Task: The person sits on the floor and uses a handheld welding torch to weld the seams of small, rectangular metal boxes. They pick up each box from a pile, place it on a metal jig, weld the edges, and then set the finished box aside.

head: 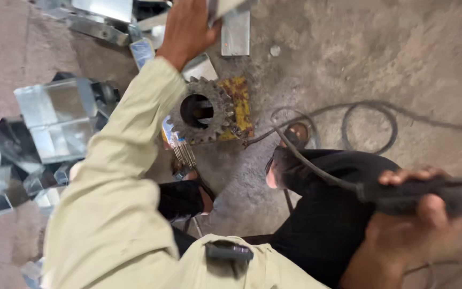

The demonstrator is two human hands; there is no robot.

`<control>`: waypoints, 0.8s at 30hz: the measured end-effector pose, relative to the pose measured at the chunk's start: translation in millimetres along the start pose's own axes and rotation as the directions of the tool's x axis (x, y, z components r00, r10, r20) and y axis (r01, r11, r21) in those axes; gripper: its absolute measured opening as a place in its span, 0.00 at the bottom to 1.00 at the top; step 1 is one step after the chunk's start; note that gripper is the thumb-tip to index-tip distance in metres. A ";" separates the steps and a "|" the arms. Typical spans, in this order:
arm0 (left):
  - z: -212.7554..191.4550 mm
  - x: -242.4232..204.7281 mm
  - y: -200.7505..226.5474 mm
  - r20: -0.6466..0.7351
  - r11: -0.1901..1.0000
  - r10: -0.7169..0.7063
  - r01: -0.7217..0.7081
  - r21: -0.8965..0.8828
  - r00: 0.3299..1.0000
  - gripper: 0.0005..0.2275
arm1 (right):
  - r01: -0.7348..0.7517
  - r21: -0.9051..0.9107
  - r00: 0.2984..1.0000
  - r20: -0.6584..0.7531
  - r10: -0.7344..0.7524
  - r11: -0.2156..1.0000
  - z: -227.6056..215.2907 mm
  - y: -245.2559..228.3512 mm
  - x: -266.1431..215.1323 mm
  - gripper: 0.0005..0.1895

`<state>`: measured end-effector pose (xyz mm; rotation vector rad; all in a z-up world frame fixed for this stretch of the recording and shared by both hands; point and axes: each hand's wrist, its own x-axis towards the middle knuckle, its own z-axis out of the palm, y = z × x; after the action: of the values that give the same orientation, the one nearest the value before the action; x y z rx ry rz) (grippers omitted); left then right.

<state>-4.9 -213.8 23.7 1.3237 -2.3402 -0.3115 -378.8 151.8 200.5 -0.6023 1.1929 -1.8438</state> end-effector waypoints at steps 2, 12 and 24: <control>-53.3 -40.7 33.2 0.034 1.000 -0.007 0.007 0.019 0.999 0.27 | 0.024 0.022 1.000 0.002 -0.024 0.999 20.1 5.3 9.2 0.39; -107.5 -220.1 128.1 0.081 0.969 -0.194 0.177 0.174 0.978 0.30 | 0.200 -0.337 0.973 0.177 -0.147 0.920 63.9 51.9 8.0 0.42; -47.2 -201.8 94.4 0.004 0.954 -0.256 0.252 0.163 0.967 0.31 | 0.326 -0.613 0.905 0.421 -0.051 0.719 132.2 105.3 -51.7 0.40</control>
<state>36.7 8.4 50.8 1.7143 -2.2551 -0.2198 -211.0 108.9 165.1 -1.4770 1.5634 -1.3049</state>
